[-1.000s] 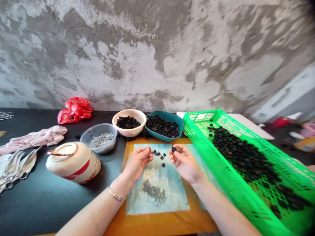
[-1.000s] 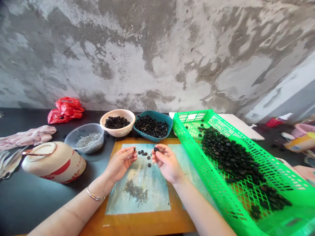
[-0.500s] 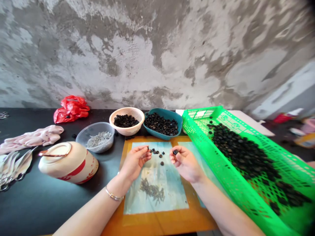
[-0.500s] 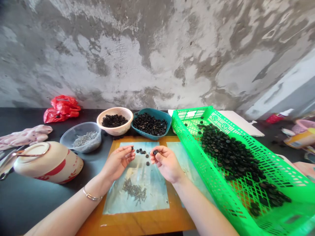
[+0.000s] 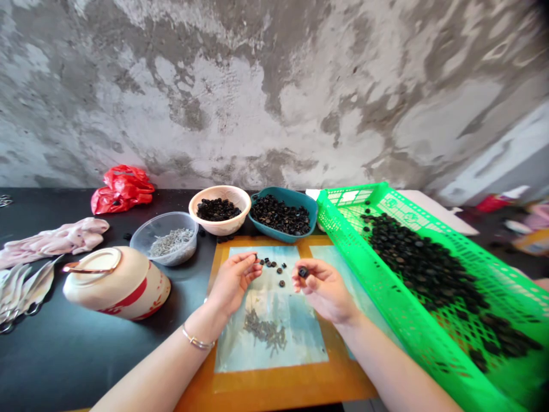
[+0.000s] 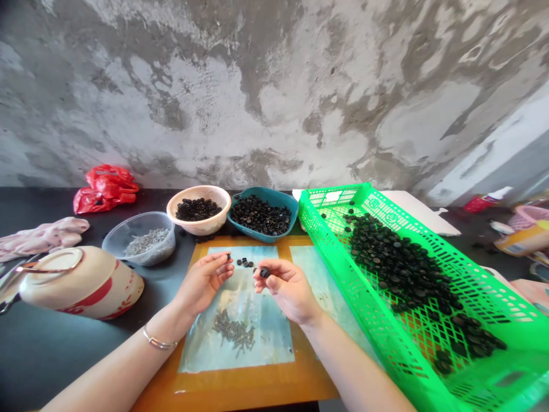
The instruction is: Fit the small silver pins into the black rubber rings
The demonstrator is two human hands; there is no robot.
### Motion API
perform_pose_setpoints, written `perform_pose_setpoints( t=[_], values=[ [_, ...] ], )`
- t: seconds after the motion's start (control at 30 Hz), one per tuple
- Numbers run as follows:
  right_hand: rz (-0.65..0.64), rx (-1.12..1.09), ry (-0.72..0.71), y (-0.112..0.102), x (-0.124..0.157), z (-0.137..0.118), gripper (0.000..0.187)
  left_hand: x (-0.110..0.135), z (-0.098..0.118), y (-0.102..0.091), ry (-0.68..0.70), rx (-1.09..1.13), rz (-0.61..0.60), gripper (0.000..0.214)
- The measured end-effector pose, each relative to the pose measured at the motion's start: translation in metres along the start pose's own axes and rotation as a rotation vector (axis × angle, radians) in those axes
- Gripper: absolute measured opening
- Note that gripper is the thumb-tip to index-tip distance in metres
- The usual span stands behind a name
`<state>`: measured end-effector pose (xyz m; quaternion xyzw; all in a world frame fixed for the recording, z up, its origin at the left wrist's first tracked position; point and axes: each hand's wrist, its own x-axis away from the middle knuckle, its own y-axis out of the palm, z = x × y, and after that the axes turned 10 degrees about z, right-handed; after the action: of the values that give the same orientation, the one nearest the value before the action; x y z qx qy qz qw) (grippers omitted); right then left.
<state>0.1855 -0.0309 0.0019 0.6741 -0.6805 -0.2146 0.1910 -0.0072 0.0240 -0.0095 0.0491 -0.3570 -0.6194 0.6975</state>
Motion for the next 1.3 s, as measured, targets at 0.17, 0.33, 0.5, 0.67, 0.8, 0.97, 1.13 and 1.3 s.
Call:
perform_pose_setpoints(
  t=[0.17,0.33,0.5,0.67,0.8,0.97,1.13,1.3],
  values=[
    [0.042,0.001,0.027,0.002,0.0,0.0,0.03,0.002,0.002,0.002,-0.009,-0.001,0.013,0.01],
    [0.051,-0.016,0.029,0.003,0.001,-0.004,0.025,0.004,0.003,0.003,-0.018,-0.003,0.021,0.008],
    [0.051,-0.062,0.043,0.0,0.002,-0.006,0.024,0.004,0.003,0.003,-0.015,-0.009,0.019,0.008],
    [0.057,-0.076,0.086,-0.005,-0.006,0.001,0.034,0.002,0.002,0.001,-0.007,0.001,0.019,0.009],
    [0.234,0.24,0.01,-0.01,-0.018,0.01,0.044,0.003,0.002,0.001,0.02,0.032,0.015,0.011],
    [0.301,0.607,-0.048,-0.015,-0.036,0.024,0.036,0.009,-0.001,0.004,0.005,0.056,-0.024,0.016],
    [0.214,1.01,-0.163,0.003,-0.056,0.033,0.017,0.015,-0.004,0.006,-0.026,0.053,-0.093,0.021],
    [-0.029,1.319,-0.295,0.033,-0.088,0.041,0.019,0.017,0.0,0.005,0.01,0.103,-0.133,0.026]
  ],
)
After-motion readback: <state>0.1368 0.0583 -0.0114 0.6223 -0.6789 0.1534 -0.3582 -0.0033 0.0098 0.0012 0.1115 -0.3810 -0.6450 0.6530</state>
